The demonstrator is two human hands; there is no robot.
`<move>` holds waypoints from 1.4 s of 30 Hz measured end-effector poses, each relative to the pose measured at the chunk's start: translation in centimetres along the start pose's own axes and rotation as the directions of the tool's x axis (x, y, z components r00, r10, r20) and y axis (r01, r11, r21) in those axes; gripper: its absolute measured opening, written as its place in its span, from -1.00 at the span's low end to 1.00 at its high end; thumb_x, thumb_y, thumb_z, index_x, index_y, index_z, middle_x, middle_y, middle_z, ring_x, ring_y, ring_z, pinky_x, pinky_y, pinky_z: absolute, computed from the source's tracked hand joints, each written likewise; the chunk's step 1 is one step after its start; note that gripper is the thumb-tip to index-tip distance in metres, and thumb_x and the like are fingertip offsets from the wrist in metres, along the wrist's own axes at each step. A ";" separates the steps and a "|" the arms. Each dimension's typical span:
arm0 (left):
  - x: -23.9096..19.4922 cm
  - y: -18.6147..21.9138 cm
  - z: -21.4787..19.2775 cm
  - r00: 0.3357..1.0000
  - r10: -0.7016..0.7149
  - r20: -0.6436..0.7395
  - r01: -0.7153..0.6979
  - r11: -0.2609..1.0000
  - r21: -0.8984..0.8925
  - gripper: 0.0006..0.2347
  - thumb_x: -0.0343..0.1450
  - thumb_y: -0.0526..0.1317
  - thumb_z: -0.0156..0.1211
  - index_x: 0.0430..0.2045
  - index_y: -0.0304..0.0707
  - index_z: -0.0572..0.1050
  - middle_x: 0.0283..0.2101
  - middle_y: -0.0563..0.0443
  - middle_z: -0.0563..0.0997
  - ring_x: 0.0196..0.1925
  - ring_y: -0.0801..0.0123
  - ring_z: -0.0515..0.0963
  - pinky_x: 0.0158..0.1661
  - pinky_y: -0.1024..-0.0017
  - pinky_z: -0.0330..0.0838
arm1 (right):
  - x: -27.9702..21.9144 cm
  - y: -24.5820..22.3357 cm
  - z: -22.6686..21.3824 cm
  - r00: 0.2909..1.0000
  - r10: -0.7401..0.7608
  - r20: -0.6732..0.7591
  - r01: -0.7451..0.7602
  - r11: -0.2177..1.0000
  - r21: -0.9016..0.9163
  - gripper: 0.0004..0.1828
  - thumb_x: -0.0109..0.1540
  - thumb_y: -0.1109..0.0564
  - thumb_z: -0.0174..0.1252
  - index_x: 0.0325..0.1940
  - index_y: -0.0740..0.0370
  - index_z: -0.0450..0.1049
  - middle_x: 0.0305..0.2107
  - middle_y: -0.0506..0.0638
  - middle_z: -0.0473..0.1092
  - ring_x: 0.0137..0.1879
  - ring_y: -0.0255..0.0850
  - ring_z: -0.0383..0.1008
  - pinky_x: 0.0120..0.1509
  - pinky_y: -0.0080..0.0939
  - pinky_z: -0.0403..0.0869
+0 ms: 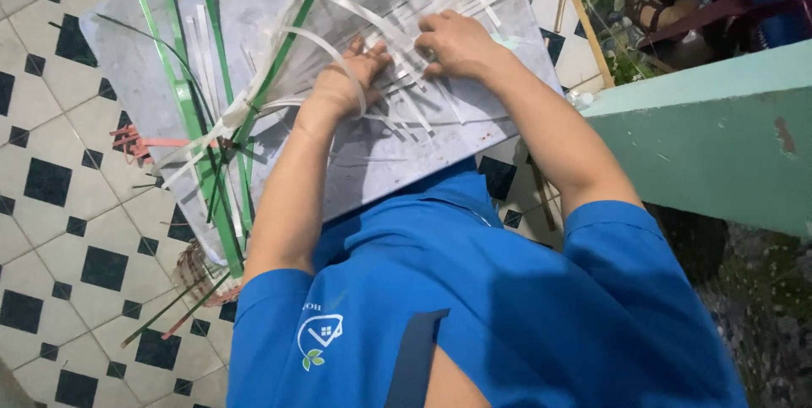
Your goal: Weaving thin plastic strips together on a flat board to create a mat or bag component.
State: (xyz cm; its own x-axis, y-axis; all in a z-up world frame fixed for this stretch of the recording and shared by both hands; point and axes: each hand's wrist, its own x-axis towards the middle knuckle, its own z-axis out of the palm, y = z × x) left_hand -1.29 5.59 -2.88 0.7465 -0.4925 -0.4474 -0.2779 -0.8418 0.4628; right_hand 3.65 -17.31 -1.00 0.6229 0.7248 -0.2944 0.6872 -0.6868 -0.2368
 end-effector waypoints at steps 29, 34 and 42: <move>5.6 -0.9 3.0 0.965 0.121 -0.232 -0.080 0.980 0.181 -0.38 0.22 0.01 0.31 0.20 -0.06 0.31 0.37 -0.14 0.14 0.41 -0.21 -0.09 0.20 -0.36 -0.09 | 0.2 0.0 0.6 0.986 0.118 -0.115 -0.100 0.983 0.153 -0.53 0.05 -0.14 0.41 -0.10 0.11 0.48 -0.05 0.02 0.31 -0.03 0.04 0.27 -0.18 0.07 0.34; 4.9 -1.4 3.2 0.919 0.256 -0.301 -0.162 0.939 0.302 -0.47 0.26 0.12 0.21 0.10 -0.05 0.43 0.00 -0.02 0.46 0.10 0.04 0.27 -0.03 0.00 0.15 | 0.0 0.2 2.0 0.980 0.098 -0.173 -0.072 0.986 0.152 -0.49 0.03 -0.12 0.42 -0.04 0.14 0.50 0.01 0.05 0.33 0.06 0.07 0.31 -0.17 0.09 0.40; 5.6 -3.2 5.3 0.917 0.237 -0.322 -0.146 0.948 0.281 -0.45 0.32 0.08 0.18 0.23 0.06 0.31 0.41 -0.01 0.13 0.43 0.02 0.03 0.23 -0.14 -0.08 | -3.9 -5.9 3.5 0.877 0.067 -0.477 0.040 0.977 0.211 -0.60 0.14 0.03 0.28 0.04 0.12 0.48 0.15 0.12 0.29 0.27 0.09 0.21 0.35 0.17 0.22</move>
State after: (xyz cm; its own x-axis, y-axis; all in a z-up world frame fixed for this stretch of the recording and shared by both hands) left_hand 0.58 4.35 -10.87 0.8132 -0.5794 -0.0544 -0.5426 -0.7887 0.2890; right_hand -4.15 -16.30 -1.73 0.7705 0.6151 0.1672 0.6170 -0.6537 -0.4383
